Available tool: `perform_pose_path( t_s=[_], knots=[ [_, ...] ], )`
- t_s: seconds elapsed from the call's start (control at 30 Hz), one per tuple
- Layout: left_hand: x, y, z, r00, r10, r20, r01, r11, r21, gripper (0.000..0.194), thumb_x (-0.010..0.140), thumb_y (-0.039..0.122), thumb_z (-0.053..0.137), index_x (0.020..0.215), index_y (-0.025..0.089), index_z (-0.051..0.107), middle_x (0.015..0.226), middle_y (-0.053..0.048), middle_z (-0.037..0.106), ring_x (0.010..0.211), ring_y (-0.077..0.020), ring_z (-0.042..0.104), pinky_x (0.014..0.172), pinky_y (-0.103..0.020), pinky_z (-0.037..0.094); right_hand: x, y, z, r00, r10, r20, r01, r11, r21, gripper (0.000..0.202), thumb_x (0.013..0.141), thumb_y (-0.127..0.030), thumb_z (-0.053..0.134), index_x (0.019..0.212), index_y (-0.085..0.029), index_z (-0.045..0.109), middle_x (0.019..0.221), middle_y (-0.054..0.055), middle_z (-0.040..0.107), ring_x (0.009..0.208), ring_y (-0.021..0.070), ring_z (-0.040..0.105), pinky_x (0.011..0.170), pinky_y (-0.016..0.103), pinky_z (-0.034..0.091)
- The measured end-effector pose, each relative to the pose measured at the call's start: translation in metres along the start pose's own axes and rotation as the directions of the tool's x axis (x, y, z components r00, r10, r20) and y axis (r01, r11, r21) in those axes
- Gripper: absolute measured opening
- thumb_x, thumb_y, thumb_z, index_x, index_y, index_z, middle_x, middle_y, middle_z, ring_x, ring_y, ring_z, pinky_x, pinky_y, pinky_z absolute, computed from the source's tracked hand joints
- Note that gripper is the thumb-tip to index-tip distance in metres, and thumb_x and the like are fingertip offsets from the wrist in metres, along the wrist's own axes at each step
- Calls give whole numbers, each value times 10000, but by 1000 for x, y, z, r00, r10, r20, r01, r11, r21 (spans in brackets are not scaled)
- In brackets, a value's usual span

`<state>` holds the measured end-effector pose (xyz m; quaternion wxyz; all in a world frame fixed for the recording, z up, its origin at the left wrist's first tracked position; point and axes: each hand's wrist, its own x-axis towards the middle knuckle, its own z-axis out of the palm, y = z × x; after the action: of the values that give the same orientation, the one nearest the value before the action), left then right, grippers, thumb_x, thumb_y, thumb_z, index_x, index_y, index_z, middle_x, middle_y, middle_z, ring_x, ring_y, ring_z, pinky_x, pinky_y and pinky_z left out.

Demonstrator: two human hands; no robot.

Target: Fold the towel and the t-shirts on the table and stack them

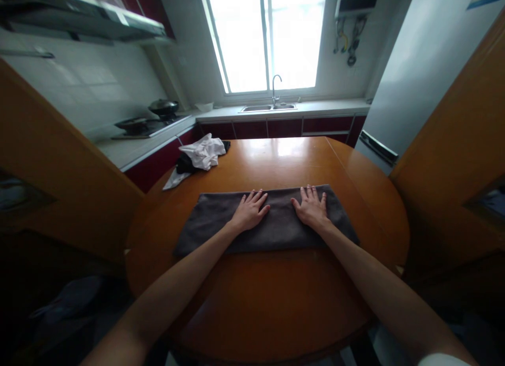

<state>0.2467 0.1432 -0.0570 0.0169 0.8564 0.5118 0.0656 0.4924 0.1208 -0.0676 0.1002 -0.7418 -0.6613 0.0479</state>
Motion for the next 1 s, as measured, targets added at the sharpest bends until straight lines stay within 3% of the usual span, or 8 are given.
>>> perform_pose_path(
  t_s=[0.17,0.37,0.5,0.6,0.73,0.9,1.0],
  knots=[
    [0,2,0,1000,4,3,-4,1000,-14,642,1029,581,260,1565,247,375,1670,-40,255,1545,-303,187,1231,-536,201,10,24,-2,988,133,-74,-136,990,-28,839,998,-613,213,1570,-3,287,1649,230,213,1545,323,137,1220,589,64],
    [-2,-3,-13,999,-25,-38,24,999,-42,619,1041,560,264,1558,241,384,1665,-62,271,1541,-285,205,1227,-521,220,12,30,1,987,132,-93,-132,991,1,846,996,-599,199,1560,25,293,1645,226,223,1546,320,142,1218,593,72],
    [-5,-24,-21,982,-152,-111,152,988,-9,617,1043,555,258,1559,241,386,1653,-88,298,1539,-305,208,1223,-557,199,11,28,0,988,132,-76,-132,991,-7,838,1002,-585,198,1559,35,285,1653,213,202,1548,316,135,1220,594,78],
    [-6,-37,-18,959,-270,-81,273,962,26,630,1042,559,238,1553,229,404,1647,-109,307,1532,-338,219,1211,-588,202,10,27,-1,988,136,-70,-138,990,-16,830,1008,-577,199,1557,40,280,1653,204,208,1548,309,136,1223,590,79],
    [-6,-40,-12,946,-318,-61,322,944,67,648,1037,569,234,1557,221,403,1652,-116,293,1531,-354,212,1213,-595,192,10,27,0,985,145,-91,-147,989,-11,809,1014,-555,227,1559,41,265,1654,211,204,1547,309,137,1225,582,81],
    [-5,-34,-13,940,-323,-110,332,940,74,669,1035,575,217,1577,210,361,1667,-115,247,1540,-353,181,1216,-606,172,11,21,-1,975,26,-220,-22,999,24,744,1022,-500,264,1568,6,265,1651,216,224,1549,293,140,1236,530,60],
    [-5,-32,-12,948,-307,-81,313,948,67,674,1030,591,204,1578,231,358,1666,-97,259,1540,-351,181,1214,-613,170,8,13,-1,974,-71,-215,84,995,49,705,1027,-477,275,1572,-30,282,1649,200,245,1550,269,154,1241,512,71]
  ],
)
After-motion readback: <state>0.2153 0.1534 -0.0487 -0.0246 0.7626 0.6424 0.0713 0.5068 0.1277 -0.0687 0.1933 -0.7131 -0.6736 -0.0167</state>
